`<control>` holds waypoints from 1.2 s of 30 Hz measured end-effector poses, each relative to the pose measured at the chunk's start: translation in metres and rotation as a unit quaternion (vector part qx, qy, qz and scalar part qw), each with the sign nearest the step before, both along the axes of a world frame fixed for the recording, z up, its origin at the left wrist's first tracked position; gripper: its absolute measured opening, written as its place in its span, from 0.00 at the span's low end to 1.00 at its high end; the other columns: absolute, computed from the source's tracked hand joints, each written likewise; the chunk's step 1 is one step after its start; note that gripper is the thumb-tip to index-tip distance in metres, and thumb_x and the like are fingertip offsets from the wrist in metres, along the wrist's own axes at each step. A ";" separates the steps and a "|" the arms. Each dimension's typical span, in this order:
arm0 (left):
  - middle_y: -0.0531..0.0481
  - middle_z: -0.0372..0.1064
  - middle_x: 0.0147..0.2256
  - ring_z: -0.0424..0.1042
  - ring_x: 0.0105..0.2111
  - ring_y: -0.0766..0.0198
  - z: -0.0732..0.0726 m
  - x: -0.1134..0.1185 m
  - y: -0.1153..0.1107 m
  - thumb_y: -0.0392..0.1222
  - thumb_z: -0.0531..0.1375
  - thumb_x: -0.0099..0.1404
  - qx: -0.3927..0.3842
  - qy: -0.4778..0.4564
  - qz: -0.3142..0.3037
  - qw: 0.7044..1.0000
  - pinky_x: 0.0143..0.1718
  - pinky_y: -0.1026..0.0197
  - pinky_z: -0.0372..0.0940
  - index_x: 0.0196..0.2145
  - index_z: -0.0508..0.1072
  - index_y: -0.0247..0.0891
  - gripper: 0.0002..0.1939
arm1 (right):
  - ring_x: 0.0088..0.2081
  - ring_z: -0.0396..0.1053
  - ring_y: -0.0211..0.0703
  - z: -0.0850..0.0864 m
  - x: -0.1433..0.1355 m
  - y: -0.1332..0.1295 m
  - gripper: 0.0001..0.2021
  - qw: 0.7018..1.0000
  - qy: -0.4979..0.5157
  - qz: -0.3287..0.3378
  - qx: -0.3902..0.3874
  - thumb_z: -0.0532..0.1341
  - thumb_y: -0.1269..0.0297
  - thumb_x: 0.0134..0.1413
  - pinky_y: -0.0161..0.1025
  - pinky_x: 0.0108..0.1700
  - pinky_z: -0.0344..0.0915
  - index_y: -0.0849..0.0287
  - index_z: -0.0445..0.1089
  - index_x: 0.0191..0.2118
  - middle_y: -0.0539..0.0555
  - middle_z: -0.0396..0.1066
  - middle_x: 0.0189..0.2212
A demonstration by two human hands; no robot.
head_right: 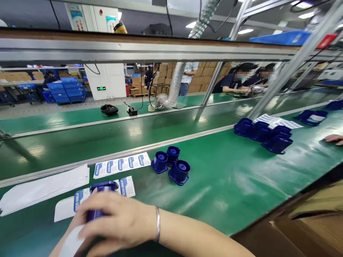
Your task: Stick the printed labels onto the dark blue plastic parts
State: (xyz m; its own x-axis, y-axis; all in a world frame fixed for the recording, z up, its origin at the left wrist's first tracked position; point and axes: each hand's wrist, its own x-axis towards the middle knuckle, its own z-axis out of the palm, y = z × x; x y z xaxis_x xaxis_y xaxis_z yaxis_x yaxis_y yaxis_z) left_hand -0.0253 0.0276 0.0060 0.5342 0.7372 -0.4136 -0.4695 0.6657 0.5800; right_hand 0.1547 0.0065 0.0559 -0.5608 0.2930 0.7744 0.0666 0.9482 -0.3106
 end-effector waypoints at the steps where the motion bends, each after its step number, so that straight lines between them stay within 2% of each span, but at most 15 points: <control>1: 0.42 0.79 0.42 0.79 0.45 0.52 0.001 -0.003 0.000 0.49 0.65 0.66 -0.008 0.008 0.021 1.000 0.54 0.49 0.71 0.45 0.78 0.35 0.15 | 0.56 0.69 0.47 0.000 0.004 -0.001 0.08 0.995 0.088 -0.022 -0.047 0.63 0.60 0.72 0.40 0.59 0.67 0.59 0.72 0.46 0.62 0.68 0.53; 3: 0.42 0.80 0.40 0.79 0.40 0.53 0.000 -0.010 -0.001 0.46 0.67 0.64 -0.020 0.015 0.053 0.998 0.48 0.47 0.75 0.43 0.78 0.34 0.14 | 0.47 0.73 0.45 -0.005 0.013 0.000 0.04 0.948 0.238 -0.067 -0.199 0.67 0.64 0.67 0.40 0.51 0.71 0.56 0.72 0.42 0.56 0.72 0.44; 6: 0.40 0.80 0.42 0.79 0.40 0.52 -0.006 -0.016 -0.004 0.49 0.69 0.62 -0.012 -0.022 0.065 0.998 0.40 0.45 0.77 0.45 0.78 0.34 0.18 | 0.36 0.72 0.39 -0.021 0.023 0.006 0.07 0.837 0.352 -0.055 -0.417 0.72 0.67 0.62 0.33 0.38 0.71 0.55 0.73 0.37 0.50 0.72 0.34; 8: 0.39 0.80 0.43 0.79 0.42 0.52 -0.012 -0.018 -0.006 0.50 0.70 0.61 -0.001 -0.044 0.060 0.997 0.39 0.47 0.78 0.47 0.78 0.35 0.21 | 0.34 0.72 0.39 -0.034 0.024 0.010 0.09 0.779 0.375 -0.029 -0.501 0.74 0.66 0.59 0.32 0.37 0.71 0.56 0.73 0.36 0.49 0.73 0.33; 11: 0.39 0.80 0.42 0.79 0.41 0.54 -0.019 -0.019 -0.010 0.51 0.72 0.58 0.012 -0.034 0.061 0.998 0.41 0.48 0.78 0.51 0.77 0.35 0.26 | 0.35 0.73 0.40 -0.049 0.023 0.012 0.10 0.734 0.384 -0.001 -0.561 0.75 0.65 0.57 0.34 0.38 0.72 0.57 0.74 0.37 0.51 0.75 0.33; 16: 0.40 0.79 0.46 0.77 0.47 0.49 -0.021 -0.017 -0.014 0.52 0.71 0.59 0.007 -0.030 0.063 0.998 0.47 0.41 0.75 0.50 0.78 0.37 0.24 | 0.37 0.73 0.40 -0.056 0.024 0.013 0.12 0.707 0.391 -0.001 -0.590 0.76 0.66 0.56 0.34 0.40 0.72 0.55 0.75 0.42 0.52 0.75 0.36; 19: 0.39 0.78 0.48 0.76 0.48 0.47 -0.020 -0.018 -0.017 0.49 0.73 0.56 0.017 -0.014 0.045 0.999 0.48 0.41 0.75 0.52 0.77 0.38 0.27 | 0.41 0.73 0.41 -0.056 0.027 0.014 0.25 0.690 0.393 -0.015 -0.607 0.78 0.67 0.53 0.35 0.45 0.72 0.49 0.72 0.55 0.52 0.75 0.42; 20: 0.39 0.78 0.47 0.77 0.47 0.47 -0.019 -0.018 -0.018 0.47 0.74 0.56 0.018 0.000 0.040 0.999 0.48 0.42 0.75 0.53 0.76 0.38 0.28 | 0.41 0.73 0.41 -0.056 0.029 0.014 0.27 0.687 0.387 -0.014 -0.615 0.78 0.68 0.53 0.36 0.46 0.72 0.49 0.72 0.56 0.52 0.75 0.42; 22: 0.39 0.78 0.45 0.77 0.46 0.48 -0.017 -0.017 -0.019 0.45 0.73 0.57 0.014 0.027 0.039 0.999 0.49 0.43 0.74 0.54 0.75 0.38 0.28 | 0.39 0.72 0.40 -0.055 0.031 0.014 0.19 0.688 0.370 -0.005 -0.624 0.77 0.67 0.54 0.35 0.44 0.71 0.52 0.75 0.50 0.52 0.75 0.39; 24: 0.39 0.77 0.48 0.76 0.48 0.47 -0.016 -0.016 -0.020 0.45 0.71 0.60 0.018 0.047 0.049 0.998 0.51 0.41 0.73 0.54 0.75 0.38 0.25 | 0.36 0.71 0.38 -0.054 0.033 0.013 0.11 0.694 0.355 0.012 -0.626 0.76 0.67 0.55 0.32 0.40 0.69 0.57 0.75 0.38 0.51 0.73 0.34; 26: 0.39 0.75 0.51 0.74 0.51 0.47 -0.014 -0.014 -0.019 0.45 0.68 0.63 0.036 0.060 0.055 0.996 0.52 0.41 0.72 0.54 0.74 0.39 0.22 | 0.34 0.69 0.37 -0.053 0.033 0.011 0.13 0.697 0.347 0.034 -0.626 0.76 0.68 0.54 0.31 0.38 0.67 0.59 0.70 0.32 0.50 0.71 0.33; 32: 0.41 0.74 0.54 0.72 0.56 0.45 -0.014 -0.009 -0.018 0.42 0.68 0.63 0.092 0.087 0.043 0.991 0.57 0.45 0.68 0.58 0.70 0.41 0.26 | 0.33 0.67 0.36 -0.050 0.024 0.001 0.17 0.675 0.323 0.050 -0.662 0.75 0.67 0.56 0.30 0.38 0.65 0.59 0.64 0.30 0.49 0.70 0.33; 36: 0.43 0.70 0.59 0.67 0.61 0.46 -0.016 -0.006 -0.019 0.44 0.67 0.65 0.135 0.131 0.078 0.979 0.61 0.47 0.64 0.61 0.67 0.42 0.29 | 0.32 0.67 0.35 -0.055 0.016 -0.007 0.15 0.659 0.307 0.048 -0.685 0.77 0.67 0.53 0.30 0.36 0.66 0.58 0.68 0.34 0.49 0.71 0.33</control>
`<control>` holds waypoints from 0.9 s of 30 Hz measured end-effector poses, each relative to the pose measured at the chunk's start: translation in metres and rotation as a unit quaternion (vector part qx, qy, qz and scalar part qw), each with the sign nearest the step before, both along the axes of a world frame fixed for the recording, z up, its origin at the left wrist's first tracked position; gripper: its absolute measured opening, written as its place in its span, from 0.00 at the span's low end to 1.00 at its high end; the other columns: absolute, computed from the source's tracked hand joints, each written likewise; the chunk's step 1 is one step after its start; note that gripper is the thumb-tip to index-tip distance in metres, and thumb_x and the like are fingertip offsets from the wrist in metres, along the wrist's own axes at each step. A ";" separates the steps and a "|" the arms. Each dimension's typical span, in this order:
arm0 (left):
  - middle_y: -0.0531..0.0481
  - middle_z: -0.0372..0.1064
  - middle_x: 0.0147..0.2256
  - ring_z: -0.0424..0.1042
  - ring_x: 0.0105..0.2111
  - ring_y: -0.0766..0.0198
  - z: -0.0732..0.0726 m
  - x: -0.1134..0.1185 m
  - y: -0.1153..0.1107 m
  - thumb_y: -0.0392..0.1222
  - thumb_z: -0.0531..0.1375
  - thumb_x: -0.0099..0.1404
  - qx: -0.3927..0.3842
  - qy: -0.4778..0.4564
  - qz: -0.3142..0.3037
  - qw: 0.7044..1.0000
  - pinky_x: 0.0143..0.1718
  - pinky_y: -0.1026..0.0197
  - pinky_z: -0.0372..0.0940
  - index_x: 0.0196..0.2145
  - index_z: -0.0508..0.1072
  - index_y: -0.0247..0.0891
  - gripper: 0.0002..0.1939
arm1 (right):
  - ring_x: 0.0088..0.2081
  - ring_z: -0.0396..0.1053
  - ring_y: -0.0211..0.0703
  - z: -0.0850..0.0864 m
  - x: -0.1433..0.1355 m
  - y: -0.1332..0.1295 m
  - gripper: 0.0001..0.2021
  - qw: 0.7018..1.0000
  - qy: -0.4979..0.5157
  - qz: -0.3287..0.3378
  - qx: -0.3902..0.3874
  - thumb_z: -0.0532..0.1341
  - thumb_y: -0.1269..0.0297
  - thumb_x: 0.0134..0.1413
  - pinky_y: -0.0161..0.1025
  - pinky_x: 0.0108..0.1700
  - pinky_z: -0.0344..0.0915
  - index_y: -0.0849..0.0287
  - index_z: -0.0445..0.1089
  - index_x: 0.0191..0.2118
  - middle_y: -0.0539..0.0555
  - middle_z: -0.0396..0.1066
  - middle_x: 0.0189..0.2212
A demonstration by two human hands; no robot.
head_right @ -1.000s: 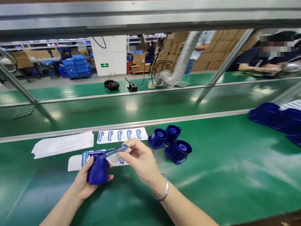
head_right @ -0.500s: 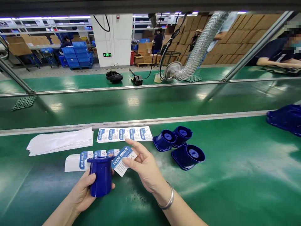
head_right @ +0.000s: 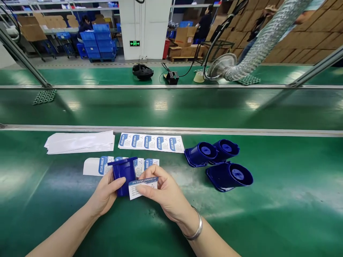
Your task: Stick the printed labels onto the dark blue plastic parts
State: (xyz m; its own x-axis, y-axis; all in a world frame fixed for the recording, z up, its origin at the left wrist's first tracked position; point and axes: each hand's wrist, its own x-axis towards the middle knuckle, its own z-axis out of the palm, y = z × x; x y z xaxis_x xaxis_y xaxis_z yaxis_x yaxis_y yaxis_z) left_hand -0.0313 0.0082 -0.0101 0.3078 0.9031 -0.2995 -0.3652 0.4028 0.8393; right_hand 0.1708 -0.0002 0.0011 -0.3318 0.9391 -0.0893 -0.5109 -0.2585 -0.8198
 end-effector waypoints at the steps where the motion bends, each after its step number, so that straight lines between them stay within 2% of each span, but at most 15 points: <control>1: 0.44 0.68 0.61 0.65 0.63 0.47 -0.001 0.000 0.000 0.44 0.67 0.65 0.013 0.012 0.012 1.000 0.62 0.48 0.62 0.63 0.65 0.44 0.30 | 0.32 0.67 0.36 -0.001 -0.001 -0.001 0.14 1.000 -0.002 0.007 -0.007 0.77 0.67 0.53 0.31 0.37 0.66 0.57 0.70 0.37 0.49 0.71 0.33; 3: 0.46 0.64 0.64 0.60 0.66 0.49 -0.004 0.001 -0.001 0.46 0.65 0.67 0.034 0.039 0.028 0.998 0.65 0.49 0.58 0.66 0.61 0.46 0.33 | 0.32 0.68 0.37 -0.003 -0.003 -0.003 0.14 1.000 -0.010 0.018 -0.018 0.77 0.65 0.53 0.32 0.37 0.67 0.57 0.73 0.40 0.50 0.72 0.33; 6: 0.47 0.59 0.67 0.56 0.68 0.48 -0.007 0.000 -0.003 0.47 0.64 0.68 0.045 0.079 0.028 0.995 0.67 0.49 0.54 0.69 0.55 0.48 0.36 | 0.33 0.67 0.37 -0.004 -0.004 -0.006 0.12 0.999 -0.026 0.020 -0.023 0.77 0.64 0.53 0.31 0.38 0.66 0.59 0.75 0.36 0.50 0.71 0.32; 8: 0.48 0.57 0.68 0.55 0.68 0.47 -0.007 0.001 -0.004 0.47 0.64 0.68 0.055 0.091 0.025 0.994 0.68 0.50 0.53 0.70 0.54 0.49 0.38 | 0.34 0.66 0.37 -0.003 -0.004 -0.006 0.13 0.999 -0.027 0.007 -0.026 0.77 0.63 0.53 0.31 0.38 0.65 0.59 0.73 0.33 0.50 0.70 0.32; 13: 0.49 0.52 0.70 0.52 0.69 0.47 -0.003 0.003 -0.005 0.47 0.65 0.67 0.070 0.107 0.032 0.991 0.69 0.51 0.49 0.71 0.51 0.50 0.41 | 0.32 0.65 0.36 -0.004 -0.007 -0.007 0.12 0.998 -0.019 -0.023 -0.048 0.78 0.63 0.53 0.29 0.38 0.64 0.58 0.74 0.35 0.49 0.71 0.31; 17: 0.49 0.48 0.72 0.50 0.70 0.47 -0.004 0.004 -0.005 0.48 0.63 0.68 0.072 0.104 0.015 0.992 0.69 0.51 0.48 0.72 0.48 0.50 0.41 | 0.34 0.66 0.37 -0.006 -0.010 -0.008 0.13 0.998 -0.023 -0.029 -0.052 0.78 0.63 0.53 0.30 0.39 0.64 0.58 0.74 0.35 0.49 0.71 0.32; 22: 0.49 0.44 0.73 0.41 0.73 0.48 -0.009 0.003 -0.005 0.49 0.60 0.71 0.078 0.093 -0.011 0.992 0.70 0.50 0.45 0.73 0.43 0.50 0.41 | 0.33 0.65 0.38 -0.004 -0.011 -0.007 0.17 0.996 -0.036 -0.048 -0.068 0.80 0.60 0.48 0.32 0.37 0.64 0.59 0.72 0.34 0.49 0.71 0.31; 27: 0.52 0.44 0.73 0.41 0.72 0.47 -0.009 0.002 -0.004 0.49 0.61 0.69 0.060 0.064 -0.010 0.996 0.70 0.48 0.46 0.72 0.46 0.53 0.41 | 0.33 0.65 0.40 -0.002 -0.012 -0.005 0.19 0.995 -0.053 -0.047 -0.068 0.80 0.58 0.46 0.34 0.37 0.65 0.59 0.72 0.33 0.50 0.70 0.31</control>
State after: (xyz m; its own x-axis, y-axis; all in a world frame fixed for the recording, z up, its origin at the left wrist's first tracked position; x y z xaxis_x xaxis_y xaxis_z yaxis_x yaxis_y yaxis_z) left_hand -0.0290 0.0038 -0.0189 0.2923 0.9288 -0.2277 -0.2444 0.3028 0.9212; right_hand 0.1588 -0.0055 -0.0012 -0.2248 0.9424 -0.2478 -0.4502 -0.3260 -0.8313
